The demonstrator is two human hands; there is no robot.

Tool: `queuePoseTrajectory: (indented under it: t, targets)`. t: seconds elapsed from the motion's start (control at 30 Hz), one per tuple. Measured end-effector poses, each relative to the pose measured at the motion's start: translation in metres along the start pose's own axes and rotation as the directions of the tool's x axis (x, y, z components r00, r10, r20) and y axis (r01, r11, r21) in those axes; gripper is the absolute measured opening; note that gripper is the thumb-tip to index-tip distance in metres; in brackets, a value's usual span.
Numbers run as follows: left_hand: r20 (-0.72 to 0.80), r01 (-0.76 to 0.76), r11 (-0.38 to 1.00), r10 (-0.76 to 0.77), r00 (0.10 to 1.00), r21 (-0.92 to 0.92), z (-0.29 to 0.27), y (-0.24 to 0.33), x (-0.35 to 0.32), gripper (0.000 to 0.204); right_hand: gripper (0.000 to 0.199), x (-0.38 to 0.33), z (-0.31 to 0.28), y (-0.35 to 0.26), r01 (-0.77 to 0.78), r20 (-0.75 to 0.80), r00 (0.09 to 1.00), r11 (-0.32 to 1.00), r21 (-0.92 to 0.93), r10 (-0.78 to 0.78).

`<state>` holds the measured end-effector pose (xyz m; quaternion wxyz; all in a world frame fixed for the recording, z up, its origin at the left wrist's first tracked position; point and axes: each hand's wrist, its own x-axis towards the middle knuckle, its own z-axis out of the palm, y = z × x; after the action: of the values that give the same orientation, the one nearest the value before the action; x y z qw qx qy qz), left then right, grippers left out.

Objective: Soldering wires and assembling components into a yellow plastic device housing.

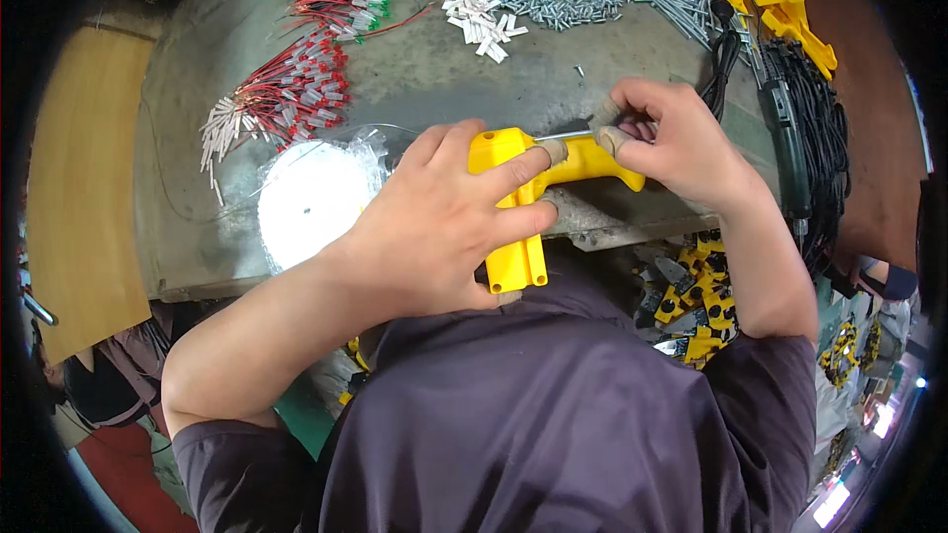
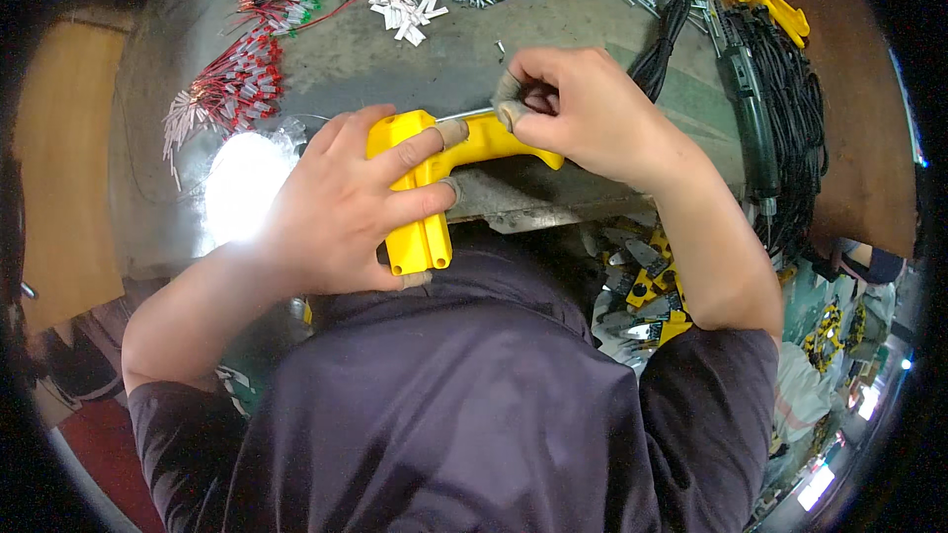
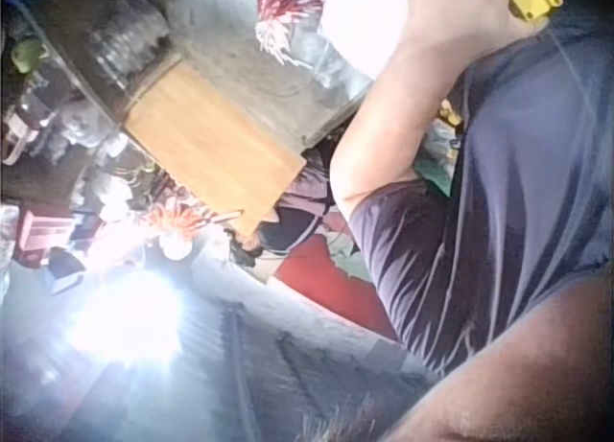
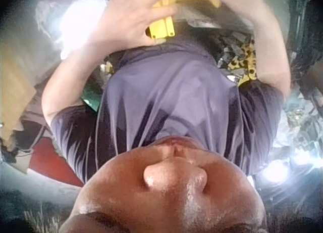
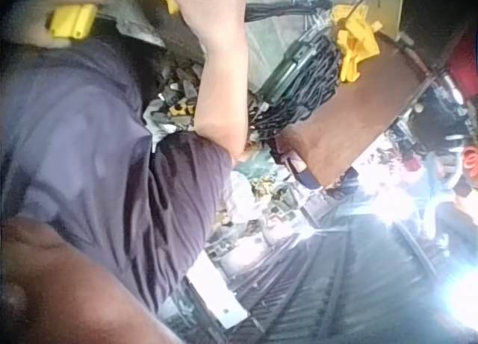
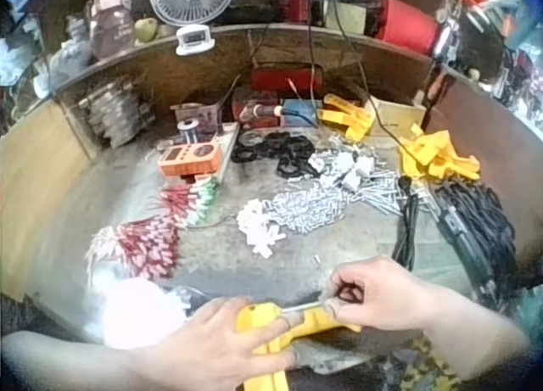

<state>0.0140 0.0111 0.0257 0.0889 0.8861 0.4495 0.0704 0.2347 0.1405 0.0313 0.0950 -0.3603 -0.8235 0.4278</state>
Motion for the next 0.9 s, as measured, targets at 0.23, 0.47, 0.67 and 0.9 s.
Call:
queuePoseTrajectory:
  t: [0.23,0.47,0.67,0.9]
  targets:
    - [-0.024,-0.016,1.0,0.016,1.0,-0.012,0.002,0.0,0.002,0.053,0.016,0.007,-0.003,-0.002,0.097,-0.013,0.995,0.983,-0.154,-0.1]
    - [-0.011,-0.023,1.0,0.022,1.0,-0.019,-0.002,0.0,0.003,0.053,0.015,0.016,0.004,-0.007,0.124,0.112,0.988,0.981,-0.151,-0.108]
    - [0.011,-0.036,0.999,0.036,0.999,-0.035,-0.002,0.0,0.004,0.057,0.016,0.02,0.002,-0.01,0.179,0.228,0.964,0.965,-0.191,-0.134]
    - [0.008,0.021,1.0,-0.021,1.0,-0.018,-0.003,0.0,-0.001,0.057,0.021,0.053,-0.008,-0.022,0.222,-0.038,0.97,0.941,-0.255,-0.239]
